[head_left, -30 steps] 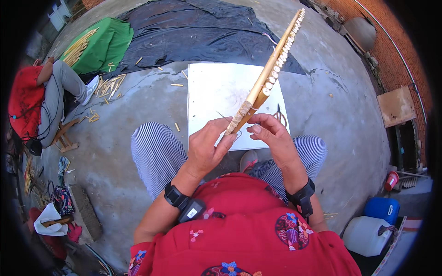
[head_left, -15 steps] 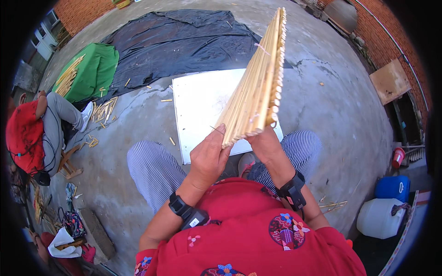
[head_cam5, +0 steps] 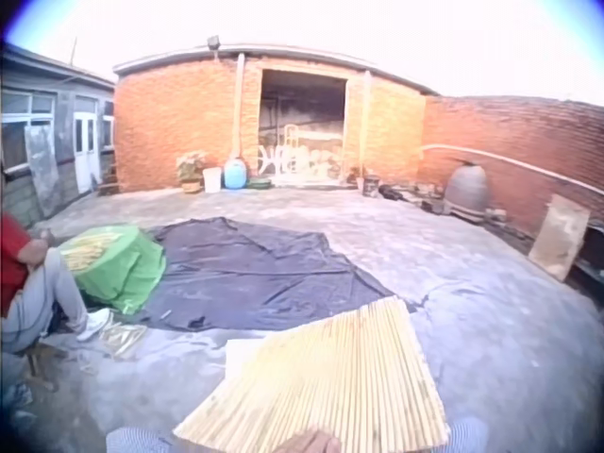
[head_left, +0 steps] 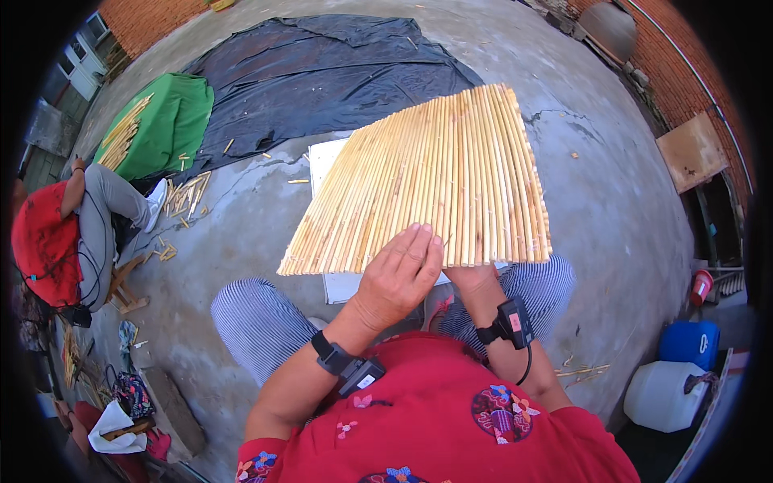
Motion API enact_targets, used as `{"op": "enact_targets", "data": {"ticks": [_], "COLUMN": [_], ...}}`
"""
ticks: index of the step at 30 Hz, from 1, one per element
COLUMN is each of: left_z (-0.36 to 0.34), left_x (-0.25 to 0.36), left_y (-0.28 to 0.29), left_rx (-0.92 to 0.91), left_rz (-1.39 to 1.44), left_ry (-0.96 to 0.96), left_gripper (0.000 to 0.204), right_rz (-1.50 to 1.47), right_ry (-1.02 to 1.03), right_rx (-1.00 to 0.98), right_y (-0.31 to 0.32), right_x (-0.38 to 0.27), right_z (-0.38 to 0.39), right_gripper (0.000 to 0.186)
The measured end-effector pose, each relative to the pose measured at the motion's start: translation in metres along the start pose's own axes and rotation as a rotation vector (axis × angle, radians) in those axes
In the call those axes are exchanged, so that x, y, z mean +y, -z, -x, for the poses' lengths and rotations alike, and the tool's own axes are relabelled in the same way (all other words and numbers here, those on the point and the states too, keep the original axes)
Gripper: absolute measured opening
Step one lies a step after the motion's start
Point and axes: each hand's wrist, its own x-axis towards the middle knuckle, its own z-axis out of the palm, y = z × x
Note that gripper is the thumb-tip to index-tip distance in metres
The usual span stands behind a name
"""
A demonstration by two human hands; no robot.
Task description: The recorder is stitching together individual bamboo strips using thread and a needle to assemble a larger mat.
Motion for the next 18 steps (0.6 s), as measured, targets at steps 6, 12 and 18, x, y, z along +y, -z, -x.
{"op": "enact_targets", "data": {"ticks": [6, 12, 18], "left_z": [-0.018, -0.004, 0.055], "left_x": [0.013, 0.000, -0.035], "left_y": [0.010, 0.001, -0.054], "left_rx": [-0.112, -0.163, -0.271], "left_rz": [0.021, -0.127, -0.096], "left_ry": [-0.039, -0.020, 0.123], "left_gripper": [0.035, 0.035, 0.040], "right_rz": [-0.093, -0.245, -0.178], "right_ry": [-0.070, -0.130, -0.162], "right_rx": [-0.110, -0.113, 0.422], "right_y": [0.006, 0.027, 0.069], "right_x": [-0.010, 0.015, 0.049], "right_z": [0.020, -0.012, -0.031], "right_gripper": [0.061, 0.060, 0.048]}}
